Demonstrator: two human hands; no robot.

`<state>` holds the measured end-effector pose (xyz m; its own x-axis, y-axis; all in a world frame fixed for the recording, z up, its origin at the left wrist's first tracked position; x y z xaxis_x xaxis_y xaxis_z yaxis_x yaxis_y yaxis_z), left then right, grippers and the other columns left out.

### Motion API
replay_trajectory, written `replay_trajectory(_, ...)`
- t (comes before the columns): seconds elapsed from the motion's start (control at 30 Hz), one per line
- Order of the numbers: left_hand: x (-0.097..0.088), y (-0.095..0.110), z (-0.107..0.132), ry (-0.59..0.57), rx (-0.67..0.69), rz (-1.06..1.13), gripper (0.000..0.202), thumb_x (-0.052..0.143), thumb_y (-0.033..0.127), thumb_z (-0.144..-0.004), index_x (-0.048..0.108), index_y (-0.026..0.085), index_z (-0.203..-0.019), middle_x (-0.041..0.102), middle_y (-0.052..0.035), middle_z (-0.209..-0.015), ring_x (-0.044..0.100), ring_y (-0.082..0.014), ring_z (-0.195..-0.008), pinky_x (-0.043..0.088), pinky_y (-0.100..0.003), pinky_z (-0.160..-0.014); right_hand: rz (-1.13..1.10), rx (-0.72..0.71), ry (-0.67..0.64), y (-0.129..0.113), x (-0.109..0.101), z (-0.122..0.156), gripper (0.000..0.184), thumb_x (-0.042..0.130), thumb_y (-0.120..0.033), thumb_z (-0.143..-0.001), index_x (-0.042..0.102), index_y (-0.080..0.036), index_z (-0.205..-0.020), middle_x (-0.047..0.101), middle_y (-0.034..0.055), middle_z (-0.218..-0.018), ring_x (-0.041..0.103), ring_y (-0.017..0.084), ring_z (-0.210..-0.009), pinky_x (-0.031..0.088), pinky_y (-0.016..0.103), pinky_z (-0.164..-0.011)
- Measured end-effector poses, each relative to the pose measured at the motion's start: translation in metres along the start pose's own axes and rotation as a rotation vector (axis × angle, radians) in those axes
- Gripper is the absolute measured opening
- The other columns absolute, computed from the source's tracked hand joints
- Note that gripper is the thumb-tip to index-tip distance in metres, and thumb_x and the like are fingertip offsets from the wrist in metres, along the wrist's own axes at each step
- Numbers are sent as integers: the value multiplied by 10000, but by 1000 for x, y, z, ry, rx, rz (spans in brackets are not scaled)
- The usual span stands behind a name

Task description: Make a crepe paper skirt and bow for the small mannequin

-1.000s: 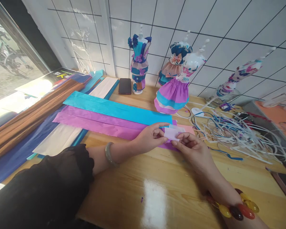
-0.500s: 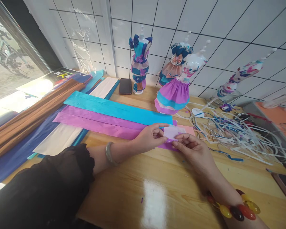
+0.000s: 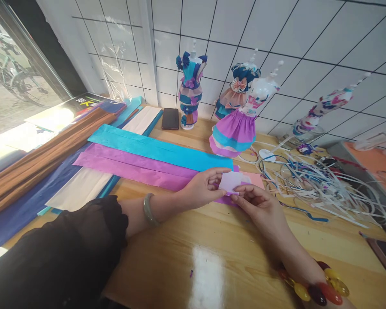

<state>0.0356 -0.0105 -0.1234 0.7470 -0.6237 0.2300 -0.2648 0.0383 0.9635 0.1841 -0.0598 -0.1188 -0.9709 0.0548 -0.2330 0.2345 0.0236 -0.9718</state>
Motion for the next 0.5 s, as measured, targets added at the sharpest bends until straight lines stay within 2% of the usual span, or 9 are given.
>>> replay_trajectory(0.1, 0, -2, 0, -18, -14, -22, 568, 625, 122, -711, 462, 155, -1255, 612, -104, -1056, 590, -163, -950, 471, -322, -838, 26, -5, -17, 1, 1, 0, 206, 705, -347, -698, 634, -209, -834, 626, 15, -714, 562, 135, -640, 452, 260, -577)
replay_trajectory(0.3, -2, -1, 0, -15, 37, -187, 521, 606, 155, -729, 512, 150, -1241, 515, -127, -1209, 580, -141, -867, 485, -246, -696, 81, -20, -21, 0, 1, 1, 252, 700, -402, -688, 637, -206, -833, 644, 32, -744, 580, 158, -667, 464, 285, -593)
replay_trajectory(0.5, -2, -2, 0, -11, 36, -220, 545, 606, 153, -725, 496, 156, -1259, 506, -123, -1224, 574, -149, -881, 483, -251, -718, 83, -17, -29, -2, 3, 1, 241, 694, -399, -692, 640, -206, -827, 645, 38, -759, 582, 162, -684, 473, 297, -614)
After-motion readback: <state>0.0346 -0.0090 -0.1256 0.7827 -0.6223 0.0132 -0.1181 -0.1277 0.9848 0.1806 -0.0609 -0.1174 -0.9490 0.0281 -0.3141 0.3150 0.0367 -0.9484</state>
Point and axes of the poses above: each hand's wrist, its own z-axis away from the middle knuckle, its own x-axis out of the palm, y = z × x, the point moved 4 cm from there along -z, towards the middle knuckle
